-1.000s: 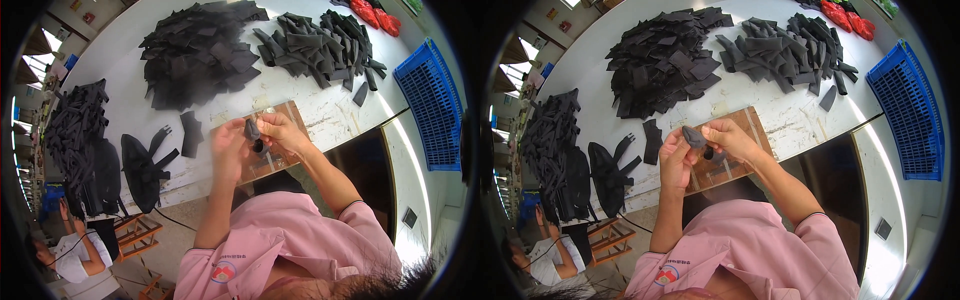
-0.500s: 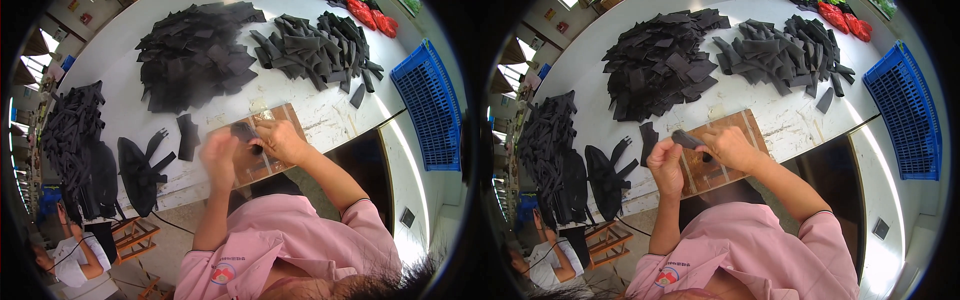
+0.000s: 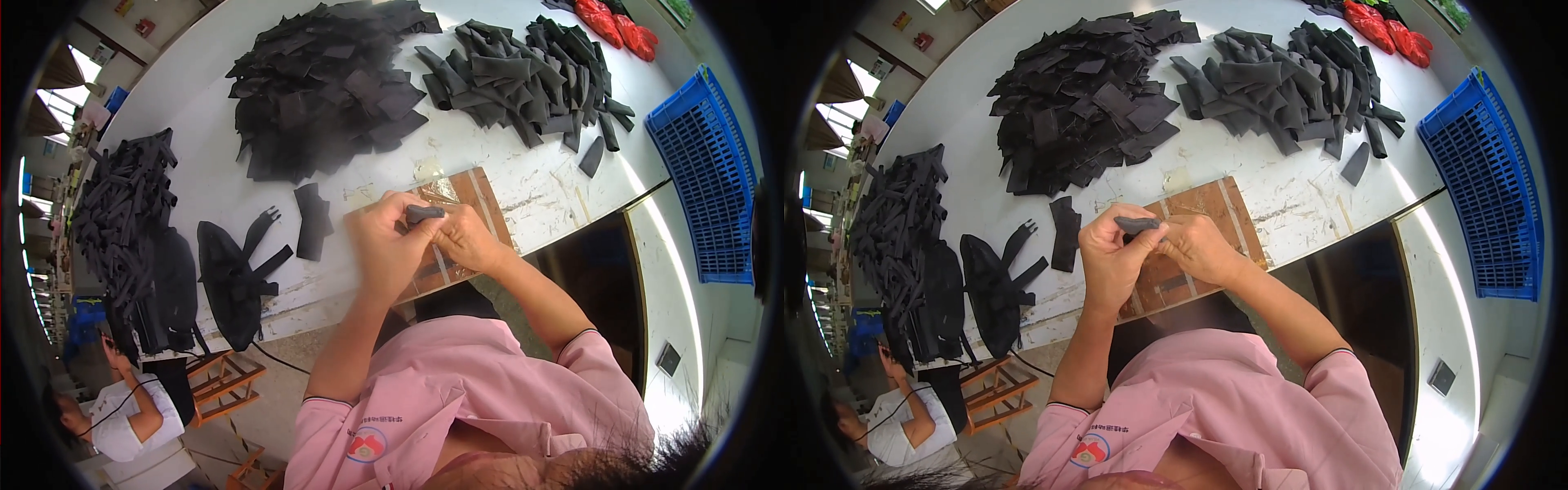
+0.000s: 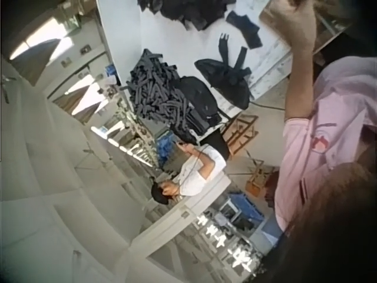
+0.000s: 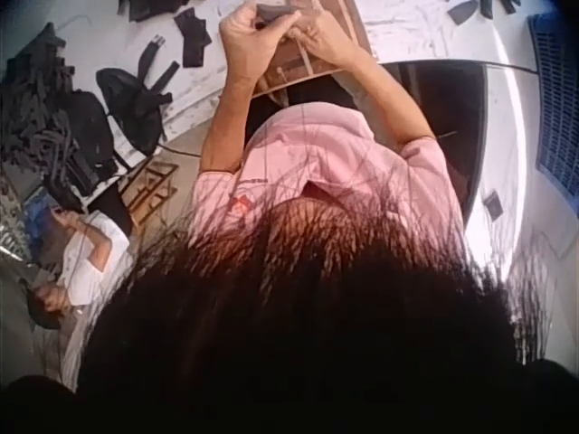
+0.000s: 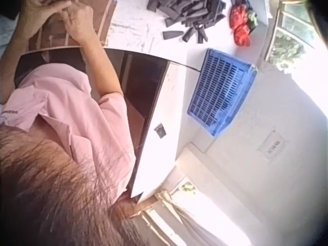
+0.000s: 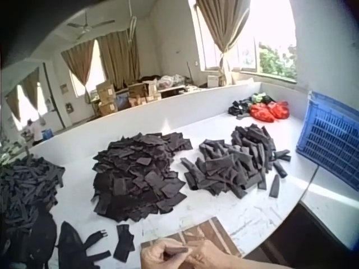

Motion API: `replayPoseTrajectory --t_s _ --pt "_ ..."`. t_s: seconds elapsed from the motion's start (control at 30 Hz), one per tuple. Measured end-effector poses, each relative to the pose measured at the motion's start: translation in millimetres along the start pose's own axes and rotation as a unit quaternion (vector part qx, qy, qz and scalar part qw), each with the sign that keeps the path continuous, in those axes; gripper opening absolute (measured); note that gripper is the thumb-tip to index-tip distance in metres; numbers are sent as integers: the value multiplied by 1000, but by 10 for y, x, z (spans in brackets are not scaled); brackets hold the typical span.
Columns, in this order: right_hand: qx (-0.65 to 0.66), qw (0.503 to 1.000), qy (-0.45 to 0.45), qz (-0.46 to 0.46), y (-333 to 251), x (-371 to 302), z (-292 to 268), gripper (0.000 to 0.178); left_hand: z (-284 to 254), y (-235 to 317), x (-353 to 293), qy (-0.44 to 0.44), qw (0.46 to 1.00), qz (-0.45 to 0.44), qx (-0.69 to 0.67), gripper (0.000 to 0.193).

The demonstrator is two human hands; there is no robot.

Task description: Assembling small black components by applying adhesive and folding them at a workshop table.

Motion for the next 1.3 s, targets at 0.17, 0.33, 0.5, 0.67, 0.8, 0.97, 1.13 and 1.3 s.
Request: replayPoseTrajectory --t_s 0.17,0.33,0.5,0.67,0.8,0.97,1.13,1.3 --pt "-12 999 51 1 42 -129 76 21 -29 -47 -52 61 988 -38 136 10" --pt "-34 999 28 -4 32 -57 -4 22 23 187 -87 -39 978 -1 -207 13" --pt "-58 997 -13 51 -13 24 -49 24 -125 288 -98 -3 987 45 -157 10" --pt "-76 997 -3 29 -24 18 -71 23 -198 488 -214 64 985 154 -31 8" --pt "4 999 46 23 95 -53 -18 22 -133 509 -199 67 987 142 32 8" --pt "10 998 10 54 -13 1 -79 23 -118 479 -99 8 995 94 10 9" --pt "-35 999 16 38 40 -35 -12 25 -78 523 -49 27 986 75 143 15" --pt "-17 999 19 24 50 -17 -17 27 -169 479 -135 67 986 115 100 14"
Point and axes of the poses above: each hand's wrist, its own x-axis towards the middle knuckle, its own z-axis out of the palm, y = z × x, the point moved 10 cm from there along x, towards the middle knuckle, and after that the axes turned 13 degrees about -z, right-handed, at the moved point
